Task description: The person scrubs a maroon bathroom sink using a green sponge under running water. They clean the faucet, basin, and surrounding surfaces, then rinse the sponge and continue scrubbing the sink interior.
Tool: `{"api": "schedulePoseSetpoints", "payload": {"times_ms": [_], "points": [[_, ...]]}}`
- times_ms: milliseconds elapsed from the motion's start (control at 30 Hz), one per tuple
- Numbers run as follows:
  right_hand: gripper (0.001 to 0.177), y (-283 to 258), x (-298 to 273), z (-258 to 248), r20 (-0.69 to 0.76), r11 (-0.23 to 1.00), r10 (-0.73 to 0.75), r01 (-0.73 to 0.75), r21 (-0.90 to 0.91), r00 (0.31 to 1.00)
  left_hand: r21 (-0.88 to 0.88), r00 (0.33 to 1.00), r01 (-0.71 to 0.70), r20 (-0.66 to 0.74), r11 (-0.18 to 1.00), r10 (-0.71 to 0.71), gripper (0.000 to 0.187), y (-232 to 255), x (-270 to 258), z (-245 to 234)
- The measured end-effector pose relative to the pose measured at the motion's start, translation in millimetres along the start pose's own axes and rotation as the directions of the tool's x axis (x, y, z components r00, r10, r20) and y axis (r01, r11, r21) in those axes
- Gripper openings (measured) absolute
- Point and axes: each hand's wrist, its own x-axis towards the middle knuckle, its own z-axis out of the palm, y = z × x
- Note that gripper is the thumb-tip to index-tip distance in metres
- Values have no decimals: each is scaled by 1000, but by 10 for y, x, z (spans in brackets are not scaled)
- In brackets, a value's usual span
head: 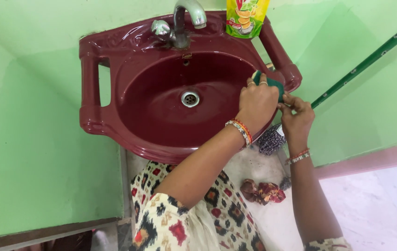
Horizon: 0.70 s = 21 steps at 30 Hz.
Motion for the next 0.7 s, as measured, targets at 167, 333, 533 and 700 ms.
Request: {"api": "schedulePoseSetpoints", "payload": {"times_ms": [167,333,533,700], "points": [[15,-227,-431,-125,34,984,148,-151,94,988,-62,996,-48,68,997,52,28,-5,-378,-350],[14,-767,-902,-207,16,997,49,-50,55,999,-82,995,-100,-28,992,98,17,-134,-914,-700],[20,-1336,-1135,-318,36,995,-103,102,22,994,-150,996,-82,-59,985,74,35,-246,-1350,-1028],[17,-1192,-988,-290,47,993,-79,74,96,996,-76,996,-63,-63,995,58,33,-209,-1322,-895]]}}
